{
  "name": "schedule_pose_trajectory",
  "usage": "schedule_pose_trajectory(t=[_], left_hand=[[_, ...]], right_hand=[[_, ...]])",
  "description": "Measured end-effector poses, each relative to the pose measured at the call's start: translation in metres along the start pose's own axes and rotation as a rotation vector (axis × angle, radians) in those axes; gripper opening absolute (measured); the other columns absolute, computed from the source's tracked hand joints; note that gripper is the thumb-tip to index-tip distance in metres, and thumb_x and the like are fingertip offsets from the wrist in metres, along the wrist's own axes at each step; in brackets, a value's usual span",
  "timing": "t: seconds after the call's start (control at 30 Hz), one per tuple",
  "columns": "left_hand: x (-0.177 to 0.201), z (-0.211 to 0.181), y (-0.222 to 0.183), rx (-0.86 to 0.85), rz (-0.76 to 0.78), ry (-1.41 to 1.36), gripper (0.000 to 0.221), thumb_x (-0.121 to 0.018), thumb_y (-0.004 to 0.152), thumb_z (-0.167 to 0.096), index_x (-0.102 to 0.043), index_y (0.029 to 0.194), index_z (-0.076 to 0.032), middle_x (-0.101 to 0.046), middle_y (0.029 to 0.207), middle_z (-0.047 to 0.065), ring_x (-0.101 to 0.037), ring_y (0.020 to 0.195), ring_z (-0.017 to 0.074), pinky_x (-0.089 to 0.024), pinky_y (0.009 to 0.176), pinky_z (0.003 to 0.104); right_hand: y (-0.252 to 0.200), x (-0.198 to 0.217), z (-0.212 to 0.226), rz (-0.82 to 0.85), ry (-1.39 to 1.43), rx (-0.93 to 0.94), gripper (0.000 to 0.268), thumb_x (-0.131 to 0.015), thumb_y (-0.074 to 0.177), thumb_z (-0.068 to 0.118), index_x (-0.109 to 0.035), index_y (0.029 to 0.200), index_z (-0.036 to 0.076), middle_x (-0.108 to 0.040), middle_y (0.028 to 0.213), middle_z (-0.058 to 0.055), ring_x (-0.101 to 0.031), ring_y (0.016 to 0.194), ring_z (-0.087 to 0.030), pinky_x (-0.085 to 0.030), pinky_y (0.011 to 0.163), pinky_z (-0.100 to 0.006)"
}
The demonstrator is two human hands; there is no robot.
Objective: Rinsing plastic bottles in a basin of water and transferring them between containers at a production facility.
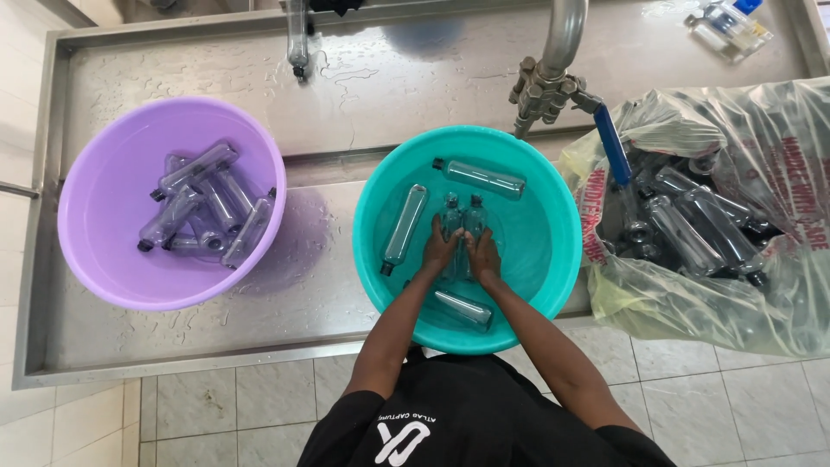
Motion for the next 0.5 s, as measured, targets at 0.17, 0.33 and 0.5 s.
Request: schedule_pose_trajectory(t=[0.17, 0.33, 0.5], left_hand=[[-0.002, 0.012, 0.008, 0.025, -0.012, -0.006, 0.109, -0.059, 0.102, -0.082, -0.011, 0.178, -0.019, -0.041, 0.17, 0.031, -0.047, 0.154, 0.0472, -0.042, 0.126, 0.059], [0.005, -0.002, 0.001, 0.036, 0.011, 0.06, 0.113, -0.058, 0.098, -0.085, -0.011, 0.177, -0.02, -0.048, 0.165, 0.033, -0.05, 0.15, 0.0504, -0.043, 0.125, 0.061], [0.016, -0.05, -0.02, 0.042, -0.024, -0.059, 0.115, -0.068, 0.094, -0.081, -0.014, 0.177, -0.023, -0.041, 0.169, 0.034, -0.045, 0.153, 0.0517, -0.042, 0.127, 0.062]], right_hand=[[-0.012, 0.016, 0.016, 0.039, 0.019, -0.004, 0.087, -0.028, 0.114, 0.077, -0.031, 0.161, 0.003, -0.067, 0.136, -0.032, -0.068, 0.128, -0.049, -0.052, 0.109, -0.068], [-0.007, 0.012, 0.017, 0.05, 0.1, -0.047, 0.096, -0.03, 0.108, 0.084, -0.029, 0.162, 0.005, -0.066, 0.138, -0.033, -0.066, 0.131, -0.051, -0.05, 0.11, -0.07], [-0.005, 0.029, 0.03, 0.111, 0.18, -0.046, 0.093, -0.034, 0.11, 0.081, -0.028, 0.163, 0.005, -0.059, 0.148, -0.035, -0.058, 0.142, -0.05, -0.046, 0.119, -0.063]])
Point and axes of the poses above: each hand's wrist, its own y-axis towards the middle knuckle, its own x-axis out of the back of the hand, z = x × y, the point moved 4 cm from there along y, towards the middle knuckle
